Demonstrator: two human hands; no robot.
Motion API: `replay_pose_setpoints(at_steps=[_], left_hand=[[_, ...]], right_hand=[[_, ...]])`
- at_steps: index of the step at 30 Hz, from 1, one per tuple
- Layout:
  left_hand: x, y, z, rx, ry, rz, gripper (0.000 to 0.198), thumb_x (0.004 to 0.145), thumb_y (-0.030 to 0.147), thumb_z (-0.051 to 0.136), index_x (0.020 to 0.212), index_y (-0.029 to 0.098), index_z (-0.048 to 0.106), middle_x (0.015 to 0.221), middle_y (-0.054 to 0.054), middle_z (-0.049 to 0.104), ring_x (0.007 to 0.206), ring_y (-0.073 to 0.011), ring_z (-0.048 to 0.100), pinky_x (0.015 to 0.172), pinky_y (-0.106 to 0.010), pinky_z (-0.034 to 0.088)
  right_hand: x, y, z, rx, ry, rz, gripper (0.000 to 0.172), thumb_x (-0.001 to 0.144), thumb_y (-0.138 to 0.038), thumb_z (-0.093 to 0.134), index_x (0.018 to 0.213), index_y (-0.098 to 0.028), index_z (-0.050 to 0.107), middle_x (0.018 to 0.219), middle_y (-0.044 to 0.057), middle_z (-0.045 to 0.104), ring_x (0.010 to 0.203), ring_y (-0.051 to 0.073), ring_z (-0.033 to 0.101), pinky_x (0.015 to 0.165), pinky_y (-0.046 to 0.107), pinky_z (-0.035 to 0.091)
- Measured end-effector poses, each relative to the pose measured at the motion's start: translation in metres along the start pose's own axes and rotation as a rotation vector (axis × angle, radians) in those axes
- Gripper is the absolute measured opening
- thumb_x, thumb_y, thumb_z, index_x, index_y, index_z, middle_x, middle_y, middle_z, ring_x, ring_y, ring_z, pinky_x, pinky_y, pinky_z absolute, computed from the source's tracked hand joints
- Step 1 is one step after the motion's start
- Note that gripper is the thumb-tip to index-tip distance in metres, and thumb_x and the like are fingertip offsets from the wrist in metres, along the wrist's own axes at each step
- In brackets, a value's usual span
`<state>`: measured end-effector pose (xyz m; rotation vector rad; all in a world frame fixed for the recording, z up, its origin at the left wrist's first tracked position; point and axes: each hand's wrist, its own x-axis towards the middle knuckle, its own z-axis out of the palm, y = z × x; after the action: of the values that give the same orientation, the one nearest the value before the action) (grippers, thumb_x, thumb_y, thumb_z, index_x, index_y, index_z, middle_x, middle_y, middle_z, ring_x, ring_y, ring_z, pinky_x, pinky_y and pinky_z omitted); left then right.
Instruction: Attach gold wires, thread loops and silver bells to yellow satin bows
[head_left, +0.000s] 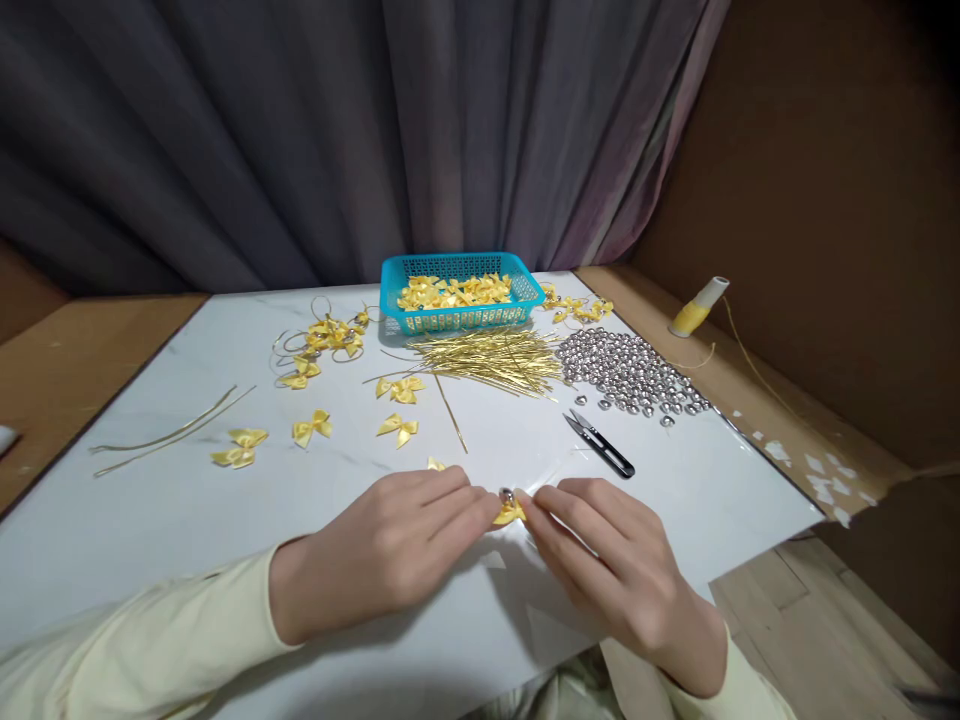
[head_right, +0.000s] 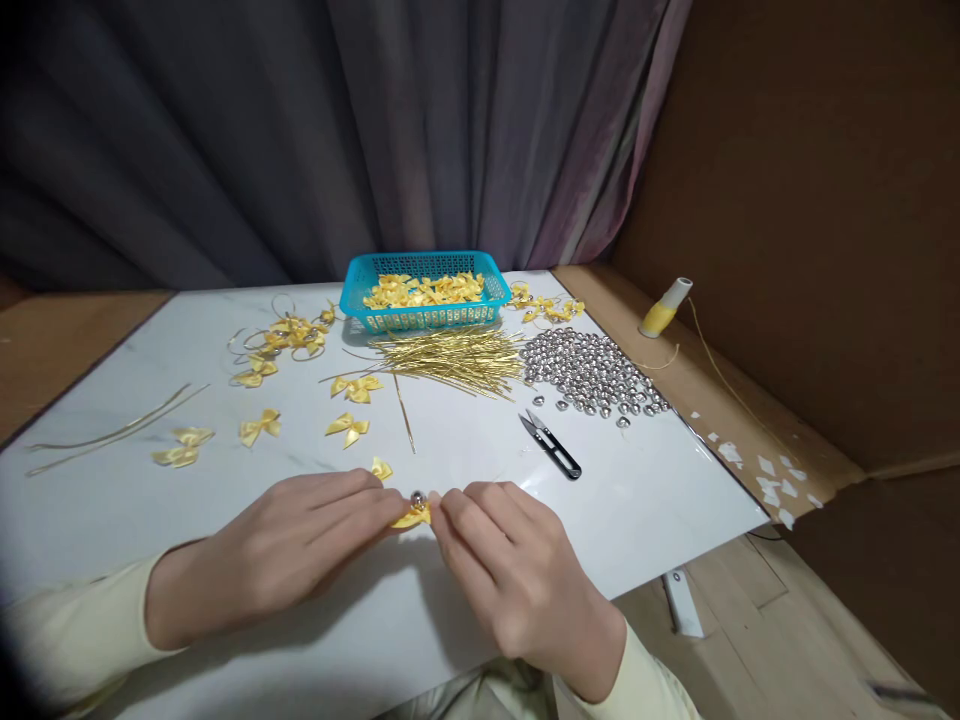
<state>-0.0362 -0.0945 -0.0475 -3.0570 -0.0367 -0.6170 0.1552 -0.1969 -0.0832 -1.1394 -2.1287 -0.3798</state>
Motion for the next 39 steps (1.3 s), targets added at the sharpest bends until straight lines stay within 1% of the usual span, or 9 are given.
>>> replay_pose_setpoints(at_steps=[5, 10, 12, 16, 20, 26, 33, 36, 39], left_hand=[[0.001, 0.000, 0.003, -0.300, -0.112, -0.234, 0.022, 0.092, 0.018, 0.037, 0.096, 0.015, 0.058, 0.071, -0.004, 0.059, 0.064, -0.0138, 0.052, 0.057, -0.023, 0.040], [0.008, -0.005, 0.008, -0.724, -0.172, -0.560, 0.024, 0.091, 0.027, 0.043, 0.083, 0.016, 0.063, 0.071, 0.000, 0.063, 0.062, -0.0104, 0.055, 0.059, -0.020, 0.040], [0.009, -0.009, 0.014, -0.930, -0.207, -0.688, 0.026, 0.089, 0.031, 0.045, 0.079, 0.016, 0.063, 0.069, 0.000, 0.065, 0.062, -0.0107, 0.056, 0.058, -0.020, 0.040], [0.007, -0.019, 0.034, -1.198, -0.172, -0.834, 0.024, 0.086, 0.033, 0.051, 0.078, 0.012, 0.060, 0.066, -0.002, 0.065, 0.057, -0.0098, 0.051, 0.055, -0.021, 0.038], [0.002, -0.025, 0.045, -1.271, -0.147, -0.841, 0.025, 0.085, 0.034, 0.053, 0.077, 0.011, 0.059, 0.062, -0.002, 0.062, 0.055, -0.0091, 0.048, 0.053, -0.021, 0.035], [0.002, -0.028, 0.043, -1.274, -0.197, -0.787, 0.028, 0.085, 0.037, 0.052, 0.078, 0.011, 0.060, 0.059, -0.001, 0.060, 0.050, -0.0077, 0.043, 0.050, -0.020, 0.033], [0.001, -0.029, 0.045, -1.305, -0.200, -0.767, 0.027, 0.087, 0.035, 0.050, 0.077, 0.011, 0.058, 0.062, -0.001, 0.062, 0.050, -0.0074, 0.044, 0.052, -0.020, 0.035], [0.000, -0.029, 0.046, -1.309, -0.201, -0.771, 0.026, 0.086, 0.034, 0.051, 0.076, 0.011, 0.058, 0.061, -0.001, 0.061, 0.049, -0.0072, 0.043, 0.050, -0.020, 0.034], [-0.001, -0.029, 0.046, -1.305, -0.200, -0.774, 0.026, 0.087, 0.034, 0.051, 0.076, 0.011, 0.058, 0.059, -0.001, 0.061, 0.049, -0.0073, 0.042, 0.050, -0.020, 0.033]], right_hand=[[0.005, 0.001, 0.003, 0.179, -0.066, 0.174, 0.020, 0.082, -0.006, 0.052, 0.100, -0.011, 0.059, 0.088, 0.009, 0.061, 0.078, 0.018, 0.054, 0.063, 0.031, 0.046], [0.005, 0.000, 0.014, 0.429, -0.016, 0.472, 0.027, 0.085, -0.011, 0.046, 0.111, -0.015, 0.053, 0.103, 0.011, 0.057, 0.090, 0.017, 0.056, 0.069, 0.028, 0.050], [0.002, 0.002, 0.021, 0.555, 0.016, 0.588, 0.024, 0.085, -0.013, 0.047, 0.107, -0.016, 0.055, 0.099, 0.009, 0.058, 0.084, 0.015, 0.058, 0.064, 0.025, 0.051], [-0.004, 0.007, 0.036, 0.776, -0.002, 0.845, 0.016, 0.084, -0.022, 0.050, 0.097, -0.016, 0.056, 0.081, 0.005, 0.063, 0.065, 0.014, 0.061, 0.057, 0.024, 0.050], [-0.007, 0.010, 0.042, 0.895, -0.038, 0.982, 0.021, 0.083, -0.030, 0.053, 0.098, -0.016, 0.056, 0.074, 0.002, 0.063, 0.044, 0.008, 0.050, 0.042, 0.020, 0.041], [-0.007, 0.011, 0.039, 0.832, -0.008, 1.030, 0.024, 0.079, -0.036, 0.058, 0.089, -0.015, 0.062, 0.066, 0.002, 0.060, 0.044, 0.008, 0.043, 0.041, 0.020, 0.033], [-0.005, 0.011, 0.036, 0.887, 0.103, 1.085, 0.025, 0.076, -0.037, 0.062, 0.086, -0.014, 0.063, 0.059, 0.001, 0.058, 0.049, 0.009, 0.044, 0.046, 0.021, 0.035], [-0.005, 0.012, 0.031, 1.032, 0.141, 1.144, 0.025, 0.074, -0.036, 0.065, 0.086, -0.014, 0.062, 0.055, -0.002, 0.054, 0.047, 0.008, 0.040, 0.044, 0.020, 0.031], [-0.006, 0.016, 0.025, 1.338, 0.109, 1.140, 0.021, 0.077, -0.034, 0.062, 0.087, -0.016, 0.061, 0.051, -0.004, 0.053, 0.037, 0.004, 0.026, 0.037, 0.018, 0.018]])
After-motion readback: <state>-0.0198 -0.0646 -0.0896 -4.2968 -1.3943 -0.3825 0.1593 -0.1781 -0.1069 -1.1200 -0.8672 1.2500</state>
